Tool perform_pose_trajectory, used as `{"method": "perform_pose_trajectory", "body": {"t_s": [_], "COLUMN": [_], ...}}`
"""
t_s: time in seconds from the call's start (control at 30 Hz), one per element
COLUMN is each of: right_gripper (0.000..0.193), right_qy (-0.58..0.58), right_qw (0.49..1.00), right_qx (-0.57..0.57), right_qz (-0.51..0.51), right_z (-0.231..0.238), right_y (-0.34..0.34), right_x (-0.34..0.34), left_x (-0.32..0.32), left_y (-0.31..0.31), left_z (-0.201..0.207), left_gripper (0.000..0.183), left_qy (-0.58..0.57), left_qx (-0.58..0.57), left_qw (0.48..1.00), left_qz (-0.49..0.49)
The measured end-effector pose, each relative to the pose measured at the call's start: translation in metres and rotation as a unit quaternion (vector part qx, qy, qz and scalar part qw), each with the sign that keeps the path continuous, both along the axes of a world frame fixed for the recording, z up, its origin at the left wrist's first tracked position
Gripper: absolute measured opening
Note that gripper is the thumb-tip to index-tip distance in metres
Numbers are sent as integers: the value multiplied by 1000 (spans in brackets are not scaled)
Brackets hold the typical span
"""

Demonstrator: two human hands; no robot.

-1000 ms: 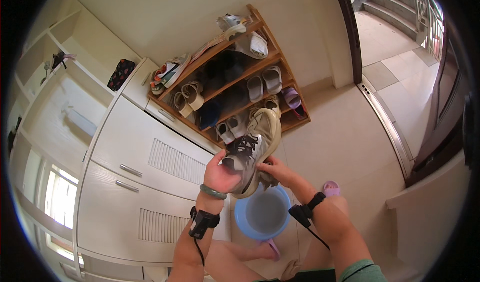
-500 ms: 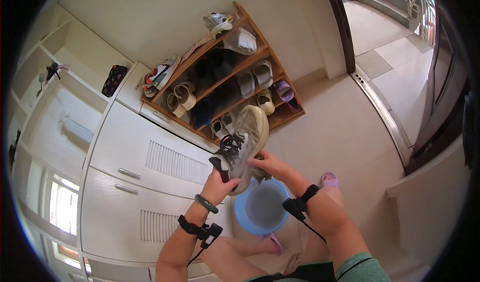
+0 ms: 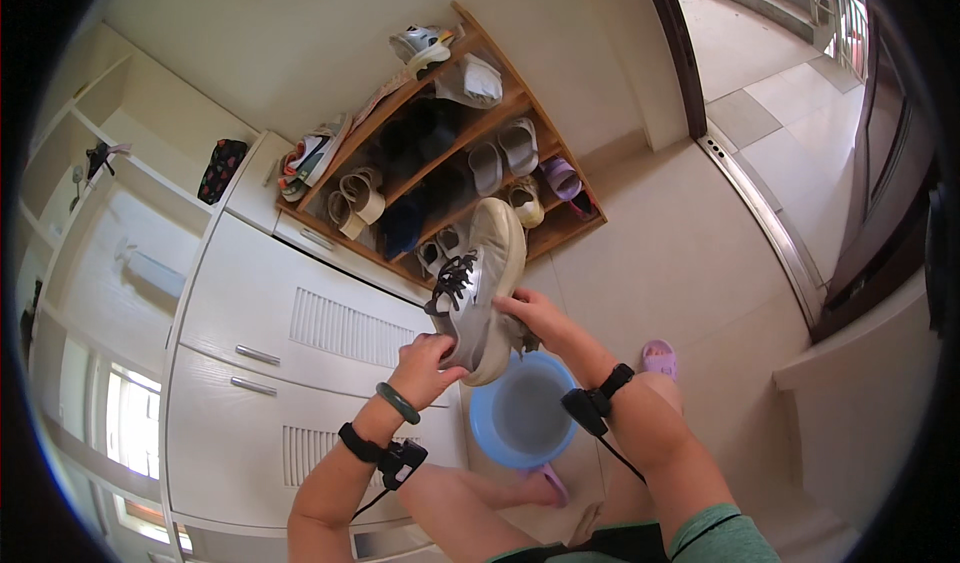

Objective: The recorder is cleaning a shoe using a wet cloth and a bucket of water.

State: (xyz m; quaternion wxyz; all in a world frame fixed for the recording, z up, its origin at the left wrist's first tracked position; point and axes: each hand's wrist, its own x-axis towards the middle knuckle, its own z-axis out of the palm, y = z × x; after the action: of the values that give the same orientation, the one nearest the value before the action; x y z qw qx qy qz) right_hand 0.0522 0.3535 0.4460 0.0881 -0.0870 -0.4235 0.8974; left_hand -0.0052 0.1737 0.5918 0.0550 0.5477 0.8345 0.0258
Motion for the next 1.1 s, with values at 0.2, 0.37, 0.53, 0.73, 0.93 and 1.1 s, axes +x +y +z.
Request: {"method": "perform_pose_trajectory", "body": {"t_s": [0.2,0.37,0.53,0.73,0.93,1.1], "right_gripper": [54,40,35,34,31,32], "right_qy": [-17,-9,-5,-24,-48,-25], "right_qw": [1000,999,997,999,998,999], "right_qx": [-10,-42,-64,-5,4,24], "right_qz": [9,-19,-49,-30,-28,23], "right_z": [7,-8,1,3,1,15], "right_y": [3,6,8,4,0,-2], "right_x": [4,-8,1,5,1,1], "left_x": [3,-3,-16,-50,-100,-154], "left_y": [7,12,6,11,62,119], "left_z": [11,34,66,123,179,208], "left_gripper": [31,31,28,26,33,32], "left_qy": [-182,-224,-185,-105,36,129], "left_qx": [3,47,67,169,222,243], "left_qw": [978,965,970,968,966,957], "left_qz": [102,128,144,156,123,92]}}
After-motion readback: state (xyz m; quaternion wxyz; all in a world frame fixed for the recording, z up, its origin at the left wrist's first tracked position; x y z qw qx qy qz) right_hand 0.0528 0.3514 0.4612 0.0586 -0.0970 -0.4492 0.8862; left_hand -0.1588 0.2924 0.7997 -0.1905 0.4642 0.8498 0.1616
